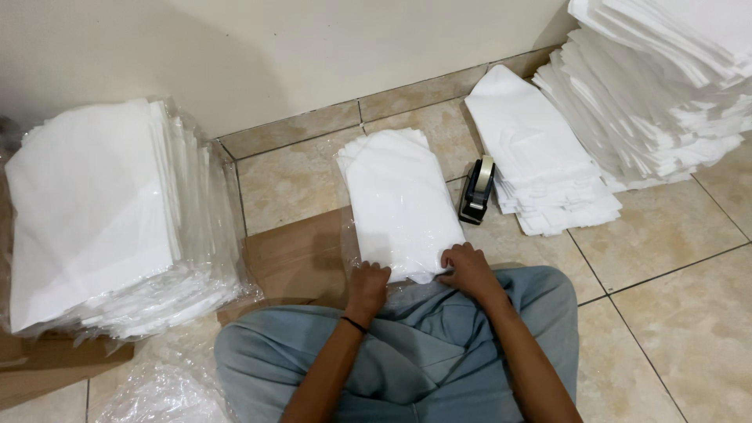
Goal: The person sits on the floor and wraps a stack of white plastic bags in clear plastic wrap, securing it with a tape dispenser. They then place the wrapped stack aside and begin folding individual white plastic bags from a larger pile, stacking them neatly.
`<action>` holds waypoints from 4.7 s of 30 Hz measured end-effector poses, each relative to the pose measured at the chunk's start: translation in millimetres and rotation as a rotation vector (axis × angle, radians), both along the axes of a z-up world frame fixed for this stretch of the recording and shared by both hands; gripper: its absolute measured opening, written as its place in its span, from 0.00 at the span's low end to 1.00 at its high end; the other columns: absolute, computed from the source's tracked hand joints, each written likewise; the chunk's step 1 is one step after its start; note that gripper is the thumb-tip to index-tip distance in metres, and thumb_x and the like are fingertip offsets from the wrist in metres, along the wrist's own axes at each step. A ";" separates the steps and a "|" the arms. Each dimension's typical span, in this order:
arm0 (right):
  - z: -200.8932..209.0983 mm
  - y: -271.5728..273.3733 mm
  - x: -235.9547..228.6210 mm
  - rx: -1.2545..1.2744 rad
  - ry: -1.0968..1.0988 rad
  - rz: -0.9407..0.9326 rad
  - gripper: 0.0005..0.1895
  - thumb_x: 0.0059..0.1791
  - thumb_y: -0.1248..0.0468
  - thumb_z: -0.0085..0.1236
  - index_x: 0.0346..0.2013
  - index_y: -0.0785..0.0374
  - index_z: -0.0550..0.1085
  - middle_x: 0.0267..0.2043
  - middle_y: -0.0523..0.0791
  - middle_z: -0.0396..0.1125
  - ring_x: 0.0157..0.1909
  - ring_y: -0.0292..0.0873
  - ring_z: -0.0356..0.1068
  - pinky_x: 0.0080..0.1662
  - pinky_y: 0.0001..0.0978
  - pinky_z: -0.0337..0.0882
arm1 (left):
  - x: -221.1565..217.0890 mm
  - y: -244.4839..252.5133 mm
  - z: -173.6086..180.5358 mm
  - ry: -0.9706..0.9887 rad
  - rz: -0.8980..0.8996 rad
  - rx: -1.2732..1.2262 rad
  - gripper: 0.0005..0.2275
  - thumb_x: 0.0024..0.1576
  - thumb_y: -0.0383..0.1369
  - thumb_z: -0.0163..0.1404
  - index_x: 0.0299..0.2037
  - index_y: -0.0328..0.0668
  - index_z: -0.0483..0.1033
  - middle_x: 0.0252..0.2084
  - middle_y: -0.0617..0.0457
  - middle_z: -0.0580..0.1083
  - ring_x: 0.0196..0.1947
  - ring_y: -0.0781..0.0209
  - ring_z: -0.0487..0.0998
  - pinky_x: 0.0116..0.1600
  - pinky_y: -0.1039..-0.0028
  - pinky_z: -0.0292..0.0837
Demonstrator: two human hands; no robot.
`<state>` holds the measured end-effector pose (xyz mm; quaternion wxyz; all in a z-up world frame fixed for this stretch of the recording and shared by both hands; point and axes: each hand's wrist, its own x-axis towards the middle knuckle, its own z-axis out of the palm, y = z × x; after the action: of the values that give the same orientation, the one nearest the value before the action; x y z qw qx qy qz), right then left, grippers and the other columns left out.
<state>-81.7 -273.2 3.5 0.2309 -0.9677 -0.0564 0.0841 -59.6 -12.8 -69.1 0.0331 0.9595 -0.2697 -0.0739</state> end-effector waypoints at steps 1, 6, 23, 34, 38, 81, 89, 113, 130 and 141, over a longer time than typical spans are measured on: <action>-5.2 0.4 1.2 0.003 0.005 0.001 0.14 0.37 0.56 0.70 0.29 0.51 0.72 0.31 0.39 0.65 0.43 0.46 0.65 0.45 0.41 0.64 | -0.7 -3.5 -2.7 0.005 0.001 0.003 0.10 0.50 0.33 0.58 0.42 0.45 0.78 0.36 0.48 0.74 0.42 0.50 0.76 0.45 0.58 0.71; -2.8 26.2 -5.3 0.034 0.139 0.176 0.04 0.43 0.63 0.57 0.29 0.52 0.78 0.32 0.46 0.73 0.40 0.50 0.71 0.43 0.44 0.70 | -29.4 -23.8 66.2 0.339 -0.114 -0.267 0.10 0.61 0.35 0.42 0.39 0.42 0.76 0.35 0.46 0.76 0.38 0.51 0.78 0.41 0.62 0.74; -29.9 31.8 17.2 -0.232 0.037 0.315 0.15 0.49 0.58 0.53 0.50 0.55 0.74 0.55 0.46 0.69 0.60 0.50 0.65 0.59 0.52 0.64 | 0.7 -8.6 -10.7 -0.208 -0.110 -0.201 0.31 0.51 0.46 0.50 0.63 0.39 0.64 0.54 0.41 0.70 0.60 0.43 0.65 0.66 0.54 0.54; -44.3 30.8 12.4 -0.258 0.051 0.210 0.17 0.53 0.55 0.43 0.54 0.54 0.70 0.56 0.48 0.65 0.56 0.51 0.67 0.55 0.54 0.67 | 7.5 -37.2 -23.6 -0.055 -0.147 0.005 0.24 0.60 0.48 0.35 0.64 0.48 0.64 0.45 0.40 0.76 0.52 0.41 0.75 0.65 0.44 0.49; -46.9 32.7 11.3 -0.322 0.050 0.196 0.22 0.53 0.55 0.41 0.62 0.53 0.64 0.60 0.51 0.60 0.60 0.54 0.66 0.56 0.56 0.66 | 6.9 -48.3 2.0 -0.093 -0.120 0.235 0.25 0.63 0.46 0.32 0.68 0.44 0.59 0.33 0.46 0.76 0.36 0.50 0.77 0.45 0.59 0.63; -9.2 18.0 36.5 -0.221 0.185 0.375 0.41 0.44 0.55 0.49 0.71 0.60 0.54 0.71 0.52 0.54 0.73 0.55 0.48 0.71 0.50 0.44 | 0.6 -21.5 -1.1 -0.200 -0.201 -0.138 0.21 0.63 0.44 0.35 0.60 0.38 0.60 0.56 0.41 0.63 0.57 0.45 0.67 0.61 0.52 0.62; -13.2 7.9 12.5 -0.134 0.017 0.336 0.29 0.49 0.61 0.52 0.63 0.68 0.64 0.67 0.55 0.58 0.70 0.55 0.55 0.67 0.44 0.59 | 4.2 -31.0 -9.8 -0.269 -0.152 -0.117 0.28 0.59 0.45 0.40 0.66 0.37 0.59 0.60 0.44 0.65 0.57 0.51 0.67 0.55 0.58 0.64; -14.3 -53.4 48.0 -0.227 -0.022 0.440 0.18 0.53 0.67 0.37 0.58 0.62 0.61 0.61 0.56 0.63 0.53 0.62 0.69 0.53 0.56 0.70 | 22.7 16.9 23.7 -0.235 -0.266 0.445 0.14 0.59 0.39 0.40 0.52 0.43 0.61 0.51 0.50 0.64 0.48 0.58 0.70 0.49 0.69 0.70; -59.0 -62.1 81.4 0.178 -0.330 0.152 0.08 0.58 0.58 0.44 0.41 0.56 0.70 0.30 0.47 0.74 0.31 0.53 0.75 0.38 0.46 0.74 | 65.1 44.8 -38.0 -0.292 0.121 -0.681 0.02 0.63 0.30 0.46 0.39 0.45 0.71 0.26 0.48 0.73 0.27 0.48 0.79 0.30 0.63 0.74; -41.9 -38.5 95.2 0.610 -0.065 -0.139 0.15 0.57 0.60 0.51 0.30 0.66 0.73 0.20 0.48 0.70 0.22 0.42 0.69 0.30 0.34 0.70 | 67.5 35.9 11.2 0.105 0.662 -0.897 0.19 0.64 0.44 0.48 0.24 0.43 0.68 0.18 0.55 0.68 0.22 0.64 0.67 0.29 0.71 0.63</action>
<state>13.5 -311.7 -38.4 0.5137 -0.8576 -0.0202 0.0164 8.0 23.1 -57.9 0.4726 0.8801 0.0431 0.0149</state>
